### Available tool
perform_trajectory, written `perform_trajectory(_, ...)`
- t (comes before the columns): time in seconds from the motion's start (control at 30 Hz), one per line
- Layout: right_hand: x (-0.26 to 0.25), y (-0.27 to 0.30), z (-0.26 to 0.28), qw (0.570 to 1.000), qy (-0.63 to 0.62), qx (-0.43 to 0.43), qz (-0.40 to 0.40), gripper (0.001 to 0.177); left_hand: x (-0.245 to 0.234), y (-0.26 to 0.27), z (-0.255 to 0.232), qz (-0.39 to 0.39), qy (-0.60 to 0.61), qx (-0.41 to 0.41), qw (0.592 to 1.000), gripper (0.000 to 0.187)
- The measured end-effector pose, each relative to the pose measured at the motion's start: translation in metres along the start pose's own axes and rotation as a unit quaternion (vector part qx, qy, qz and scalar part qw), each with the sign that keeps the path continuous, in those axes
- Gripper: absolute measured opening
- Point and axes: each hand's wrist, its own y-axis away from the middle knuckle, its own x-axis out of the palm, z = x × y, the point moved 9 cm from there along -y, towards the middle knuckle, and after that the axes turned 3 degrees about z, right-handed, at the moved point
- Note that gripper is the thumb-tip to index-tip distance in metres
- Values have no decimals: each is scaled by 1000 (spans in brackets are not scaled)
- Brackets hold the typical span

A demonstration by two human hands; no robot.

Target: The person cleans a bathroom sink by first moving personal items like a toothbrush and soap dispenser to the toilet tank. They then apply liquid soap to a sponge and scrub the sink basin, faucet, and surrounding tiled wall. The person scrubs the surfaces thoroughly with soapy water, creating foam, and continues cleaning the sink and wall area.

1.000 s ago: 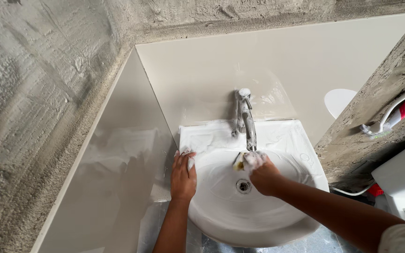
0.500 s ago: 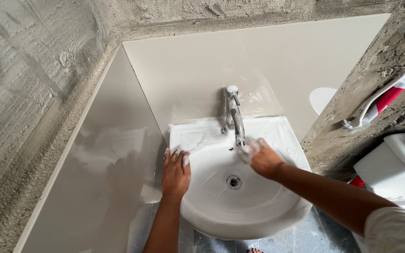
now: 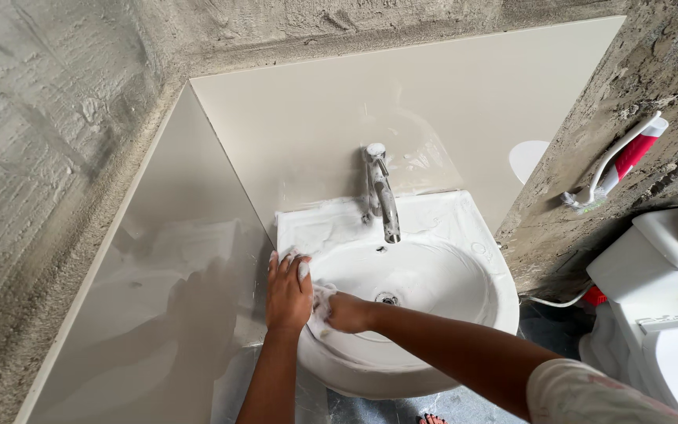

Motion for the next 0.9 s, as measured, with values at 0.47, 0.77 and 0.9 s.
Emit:
perform_trajectory(0.47,-3,38,-18,952,295,-2,80,9,-4,3,-8,10,-22,-3,1000,42)
perform_trajectory(0.77,-76,119,-89,898,352,194,177,33,-8,-1,-6,9,-8,-3,1000,40)
perform_trajectory(0.9,-53,71,-59,948,286,137,-27,39,-7,-1,-5,11,-1,-8,1000,41)
